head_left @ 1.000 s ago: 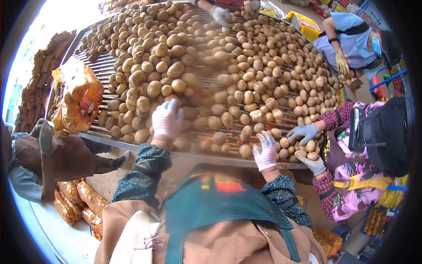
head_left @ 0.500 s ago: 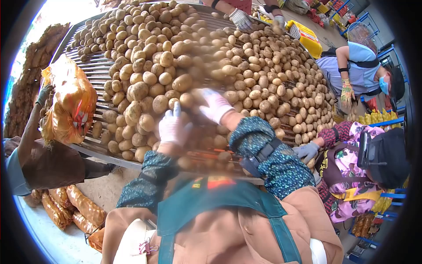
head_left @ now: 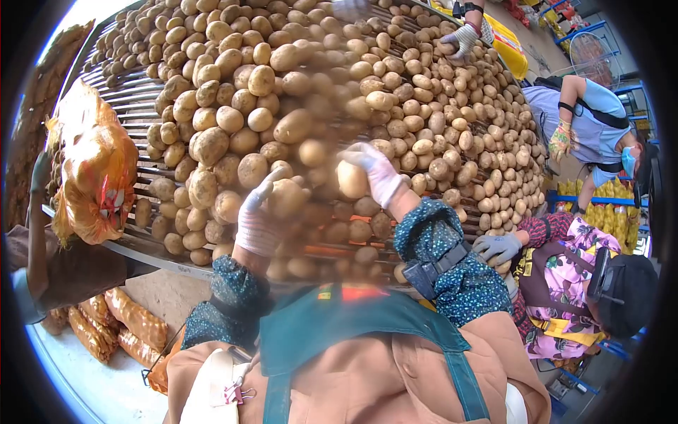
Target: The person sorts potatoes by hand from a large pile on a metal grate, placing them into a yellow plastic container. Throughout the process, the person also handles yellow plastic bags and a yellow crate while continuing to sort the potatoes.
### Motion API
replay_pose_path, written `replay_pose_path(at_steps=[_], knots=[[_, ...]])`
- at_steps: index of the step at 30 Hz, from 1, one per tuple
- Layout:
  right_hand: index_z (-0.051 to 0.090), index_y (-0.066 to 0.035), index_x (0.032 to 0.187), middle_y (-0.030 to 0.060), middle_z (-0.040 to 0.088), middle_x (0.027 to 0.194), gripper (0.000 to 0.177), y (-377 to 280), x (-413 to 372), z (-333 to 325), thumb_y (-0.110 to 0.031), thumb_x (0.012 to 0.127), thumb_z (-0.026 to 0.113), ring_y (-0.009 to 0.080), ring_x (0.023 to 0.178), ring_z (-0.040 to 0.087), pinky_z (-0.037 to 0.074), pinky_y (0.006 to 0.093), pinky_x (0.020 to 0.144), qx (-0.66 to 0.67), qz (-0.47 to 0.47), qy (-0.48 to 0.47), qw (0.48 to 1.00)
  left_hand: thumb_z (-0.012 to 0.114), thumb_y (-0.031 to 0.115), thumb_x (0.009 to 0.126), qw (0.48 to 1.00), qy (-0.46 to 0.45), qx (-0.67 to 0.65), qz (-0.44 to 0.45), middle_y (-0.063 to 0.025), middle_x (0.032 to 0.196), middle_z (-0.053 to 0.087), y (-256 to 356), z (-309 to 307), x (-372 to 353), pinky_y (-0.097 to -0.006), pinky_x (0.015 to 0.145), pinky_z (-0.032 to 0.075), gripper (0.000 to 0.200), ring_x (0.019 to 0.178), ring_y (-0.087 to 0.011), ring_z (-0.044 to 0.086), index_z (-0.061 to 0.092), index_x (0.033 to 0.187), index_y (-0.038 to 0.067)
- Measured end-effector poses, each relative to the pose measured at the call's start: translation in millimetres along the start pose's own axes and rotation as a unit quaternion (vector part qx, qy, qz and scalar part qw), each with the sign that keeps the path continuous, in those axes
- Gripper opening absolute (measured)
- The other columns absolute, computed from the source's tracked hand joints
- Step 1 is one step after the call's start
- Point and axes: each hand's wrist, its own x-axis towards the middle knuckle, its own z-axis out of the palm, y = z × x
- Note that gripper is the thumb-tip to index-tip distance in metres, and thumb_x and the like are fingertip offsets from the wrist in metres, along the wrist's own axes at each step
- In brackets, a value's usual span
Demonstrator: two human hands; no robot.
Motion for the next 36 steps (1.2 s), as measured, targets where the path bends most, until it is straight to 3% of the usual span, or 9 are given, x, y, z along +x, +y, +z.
replay_pose_path(at_steps=[4, 9, 13, 17, 21, 24, 27, 31, 36], knots=[[0.064, -0.003, 0.119, 0.0196, 0.068, 0.118, 0.058, -10.3, 22.1, 43.8, -0.043, 0.08, 0.081, 0.0327, 0.113, 0.066, 0.052, 0.0413, 0.098, -0.52, -0.139, 0.15, 0.83, 0.066, 0.039, 0.094, 0.999, 0.038, 0.008, -0.015, -0.0173, 0.129, 0.062, -3.0, -10.4, 10.3, -0.0475, 0.089, 0.056, 0.051, 0.112, -0.0348, 0.064, 0.055, 0.135, 0.01], [0.049, -0.01, 0.143, 0.0172, 0.047, 0.147, 0.069, -45.5, 43.9, 75.0, -0.046, 0.088, 0.071, 0.0352, 0.132, 0.054, 0.048, 0.0449, 0.107, -0.662, 0.097, 0.041, 0.742, 0.061, 0.044, 0.097, 0.998, -0.03, -0.048, -0.03, -0.0187, 0.133, 0.06, -2.1, 4.0, 5.9, -0.0475, 0.085, 0.058, 0.052, 0.112, -0.035, 0.064, 0.054, 0.135, 0.009], [0.05, -0.011, 0.142, 0.0171, 0.048, 0.147, 0.064, -43.1, 33.4, 67.5, -0.042, 0.089, 0.069, 0.036, 0.132, 0.054, 0.048, 0.0453, 0.107, -0.69, 0.076, 0.049, 0.718, 0.061, 0.042, 0.096, 0.998, -0.042, -0.034, -0.026, -0.0202, 0.138, 0.056, -7.4, 12.5, 3.0, -0.0515, 0.094, 0.055, 0.057, 0.117, -0.0366, 0.062, 0.049, 0.14, 0.007], [0.05, -0.007, 0.144, 0.0193, 0.06, 0.137, 0.065, -40.8, 17.4, 42.7, -0.04, 0.092, 0.069, 0.0322, 0.129, 0.056, 0.046, 0.0406, 0.107, -0.601, 0.03, 0.067, 0.796, 0.066, 0.027, 0.093, 0.998, -0.036, 0.057, 0.009, -0.0216, 0.141, 0.053, -23.7, 16.8, 1.6, -0.0541, 0.106, 0.048, 0.059, 0.125, -0.038, 0.057, 0.045, 0.143, 0.005], [0.056, 0.001, 0.137, 0.0117, 0.066, 0.126, 0.065, -8.5, -40.3, -2.3, -0.044, 0.092, 0.072, 0.0165, 0.113, 0.06, 0.044, 0.0302, 0.102, -0.031, -0.042, 0.035, 0.998, 0.068, 0.018, 0.09, 1.0, -0.012, 0.005, 0.007, -0.0228, 0.145, 0.049, -32.9, 34.8, -4.2, -0.0563, 0.117, 0.038, 0.063, 0.13, -0.0402, 0.052, 0.042, 0.145, 0.004], [0.06, 0.0, 0.127, 0.0116, 0.069, 0.113, 0.064, 9.6, -101.2, -13.0, -0.049, 0.088, 0.075, 0.0175, 0.087, 0.07, 0.06, 0.0284, 0.071, 0.287, 0.02, -0.081, 0.954, 0.069, 0.019, 0.09, 1.0, -0.015, -0.003, -0.012, -0.022, 0.146, 0.048, -46.2, 42.5, 0.6, -0.0551, 0.12, 0.035, 0.062, 0.133, -0.0407, 0.049, 0.042, 0.144, 0.004], [0.058, 0.0, 0.124, 0.0124, 0.069, 0.101, 0.065, 0.3, -159.7, 12.7, -0.051, 0.087, 0.075, 0.019, 0.072, 0.07, 0.063, 0.0293, 0.06, 0.365, 0.02, -0.041, 0.93, 0.067, 0.024, 0.093, 0.992, -0.071, 0.103, -0.003, -0.0187, 0.144, 0.05, -71.7, 42.8, 7.2, -0.0504, 0.117, 0.038, 0.065, 0.133, -0.0344, 0.05, 0.038, 0.149, 0.005], [0.039, -0.004, 0.147, 0.0231, 0.053, 0.139, 0.079, 59.9, -199.8, -4.7, -0.045, 0.089, 0.074, 0.0396, 0.118, 0.062, 0.062, 0.0471, 0.087, 0.448, -0.013, -0.117, 0.886, 0.059, 0.039, 0.1, 0.913, -0.151, 0.38, -0.017, -0.0142, 0.143, 0.049, -119.1, 68.6, -11.5, -0.0419, 0.107, 0.045, 0.072, 0.128, -0.0277, 0.053, 0.027, 0.156, 0.007], [0.032, -0.004, 0.153, 0.0224, 0.048, 0.146, 0.087, 107.0, -248.5, -24.4, -0.043, 0.088, 0.075, 0.0402, 0.13, 0.053, 0.044, 0.0505, 0.112, 0.505, -0.144, -0.112, 0.843, 0.056, 0.045, 0.102, 0.84, -0.185, 0.479, -0.175, -0.0149, 0.149, 0.044, -161.7, 99.0, -35.7, -0.0408, 0.107, 0.046, 0.075, 0.13, -0.028, 0.051, 0.021, 0.16, 0.011]])
